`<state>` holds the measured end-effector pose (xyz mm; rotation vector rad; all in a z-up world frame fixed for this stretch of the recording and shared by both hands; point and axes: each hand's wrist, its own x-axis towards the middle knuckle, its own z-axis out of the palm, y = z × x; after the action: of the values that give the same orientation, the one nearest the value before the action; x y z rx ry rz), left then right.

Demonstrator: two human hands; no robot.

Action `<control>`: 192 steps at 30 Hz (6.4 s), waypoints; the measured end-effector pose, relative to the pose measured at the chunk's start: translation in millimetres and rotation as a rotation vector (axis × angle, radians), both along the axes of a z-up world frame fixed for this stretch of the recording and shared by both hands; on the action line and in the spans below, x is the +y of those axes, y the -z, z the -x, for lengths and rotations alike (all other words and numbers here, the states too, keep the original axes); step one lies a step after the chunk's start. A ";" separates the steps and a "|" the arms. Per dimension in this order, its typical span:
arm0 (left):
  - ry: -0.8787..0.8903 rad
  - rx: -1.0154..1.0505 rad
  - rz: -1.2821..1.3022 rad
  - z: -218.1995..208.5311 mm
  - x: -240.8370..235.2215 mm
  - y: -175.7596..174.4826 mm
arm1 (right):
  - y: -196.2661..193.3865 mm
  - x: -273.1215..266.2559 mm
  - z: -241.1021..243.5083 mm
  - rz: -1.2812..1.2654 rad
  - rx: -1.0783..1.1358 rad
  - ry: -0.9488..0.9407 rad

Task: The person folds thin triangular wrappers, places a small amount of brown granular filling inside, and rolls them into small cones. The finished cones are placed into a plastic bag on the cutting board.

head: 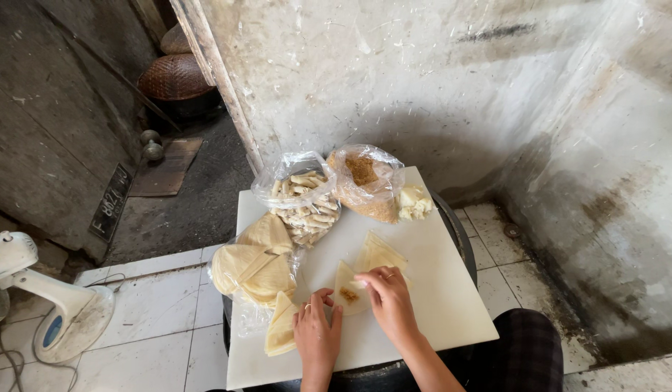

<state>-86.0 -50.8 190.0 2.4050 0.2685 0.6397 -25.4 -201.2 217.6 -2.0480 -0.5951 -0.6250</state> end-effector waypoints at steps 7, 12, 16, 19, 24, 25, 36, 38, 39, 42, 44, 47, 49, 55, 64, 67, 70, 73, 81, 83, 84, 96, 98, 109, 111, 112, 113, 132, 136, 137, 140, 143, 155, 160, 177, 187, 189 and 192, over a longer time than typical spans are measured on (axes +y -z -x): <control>0.048 0.079 0.072 3.2 -1.9 -7.2 | 1.2 -7.9 -2.7 0.029 -0.005 0.313; 0.093 0.035 -0.001 2.6 -0.6 -5.8 | 8.3 -2.0 -6.5 0.372 0.158 0.245; 0.120 0.083 -0.003 6.2 5.1 -6.0 | 14.0 0.3 -4.9 0.348 0.200 0.194; 0.116 0.095 0.006 8.2 5.3 -7.2 | 18.7 -0.3 -4.3 0.296 0.144 0.123; 0.117 0.008 0.043 8.4 1.6 -11.9 | 20.5 0.1 -6.8 0.064 0.099 -0.021; 0.116 0.002 0.035 8.7 1.5 -12.6 | 20.1 0.5 -5.7 0.015 0.112 -0.015; 0.142 -0.036 0.027 12.7 0.9 -11.5 | 16.1 0.2 -4.7 0.326 0.150 0.134; 0.145 -0.016 0.023 13.3 1.4 -10.3 | 19.7 0.9 -4.3 0.317 0.113 0.120; 0.146 -0.006 0.021 13.4 1.5 -9.7 | 21.2 1.1 -4.3 0.312 0.093 0.113; 0.152 -0.054 0.035 13.1 1.3 -7.9 | 23.3 0.9 -5.1 0.251 0.123 0.055; 0.145 -0.049 0.038 12.6 1.0 -6.2 | 23.1 0.0 -5.2 0.185 0.098 0.029; 0.147 -0.065 0.037 13.0 1.5 -3.8 | 20.7 -0.2 -4.6 0.153 0.123 0.025; 0.149 -0.062 0.037 13.4 1.9 -3.0 | 18.6 0.3 -3.9 0.203 0.127 0.051; 0.149 -0.013 0.044 13.5 1.7 -2.7 | 17.3 2.5 -3.2 0.334 0.123 0.095; 0.135 -0.056 0.057 12.5 0.5 -5.9 | 16.5 2.9 -2.5 0.169 0.157 0.023; 0.139 -0.062 0.066 13.5 0.4 -7.4 | 16.5 2.7 -2.9 0.140 0.187 0.013; 0.143 -0.027 0.075 14.4 1.1 -9.0 | 17.4 1.1 -2.4 0.062 0.243 -0.027; 0.136 -0.010 0.075 14.8 0.8 -9.0 | 19.2 -1.0 -2.1 -0.038 0.345 -0.061; 0.144 -0.033 0.090 15.4 1.2 -8.9 | 22.7 1.8 -6.0 0.105 0.227 0.006; 0.144 -0.043 0.087 16.1 0.9 -9.1 | 22.7 1.9 -5.6 0.115 0.200 -0.001; 0.144 -0.050 0.085 15.9 0.9 -9.6 | 21.8 2.0 -6.0 0.120 0.186 -0.004; 0.078 0.014 0.125 12.8 -0.4 -10.6 | 11.8 -0.3 -1.1 -0.119 0.609 -0.110; 0.076 -0.016 0.139 11.8 -1.2 -9.9 | 9.2 -2.7 0.0 -0.072 0.530 -0.124; 0.036 0.028 0.113 4.1 0.3 -6.1 | -3.6 -12.7 8.3 0.119 0.258 -0.311; 0.041 0.064 0.106 3.4 0.6 -6.4 | -3.4 -9.7 8.7 0.143 0.303 -0.269; 0.058 0.034 0.102 3.1 0.8 -7.0 | -3.7 -8.3 8.2 0.121 0.294 -0.276; 0.074 0.004 0.098 3.3 0.8 -7.4 | -4.2 -7.5 8.0 0.100 0.285 -0.283; 0.078 0.004 0.151 5.8 4.0 -2.1 | 9.2 -6.9 4.5 0.115 0.223 -0.278; 0.048 -0.065 0.106 4.2 2.1 0.5 | 10.3 -1.5 5.0 0.089 0.241 -0.224; 0.038 -0.062 0.102 4.1 1.6 0.9 | 10.3 -1.0 5.3 0.091 0.240 -0.218; 0.018 0.042 0.087 3.6 0.4 -0.8 | 8.2 -0.7 5.1 0.103 0.324 -0.206; 0.021 0.025 0.070 0.9 -1.4 -4.4 | 5.6 0.6 5.8 0.119 0.325 -0.181; 0.008 0.036 0.125 3.4 -2.5 -7.5 | 0.6 -7.7 6.3 0.175 0.205 -0.326; 0.115 -0.084 0.120 5.6 3.2 -2.3 | 3.4 -4.5 5.0 0.187 0.161 -0.290; -0.031 0.096 0.088 0.2 -1.5 8.1 | -0.1 2.1 9.5 0.113 0.222 -0.255; 0.071 -0.073 0.134 6.3 1.0 2.0 | -6.1 -5.3 10.0 0.137 0.192 -0.324; 0.090 -0.093 0.130 7.3 1.1 0.9 | -4.8 -4.1 9.2 0.141 0.191 -0.328; 0.075 -0.034 0.165 6.5 0.9 -0.6 | -2.3 -0.1 8.3 0.141 0.175 -0.279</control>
<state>-92.5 -49.9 190.6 2.2334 0.2079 0.6000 -33.8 -201.3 219.9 -2.0730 -0.8210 -0.2430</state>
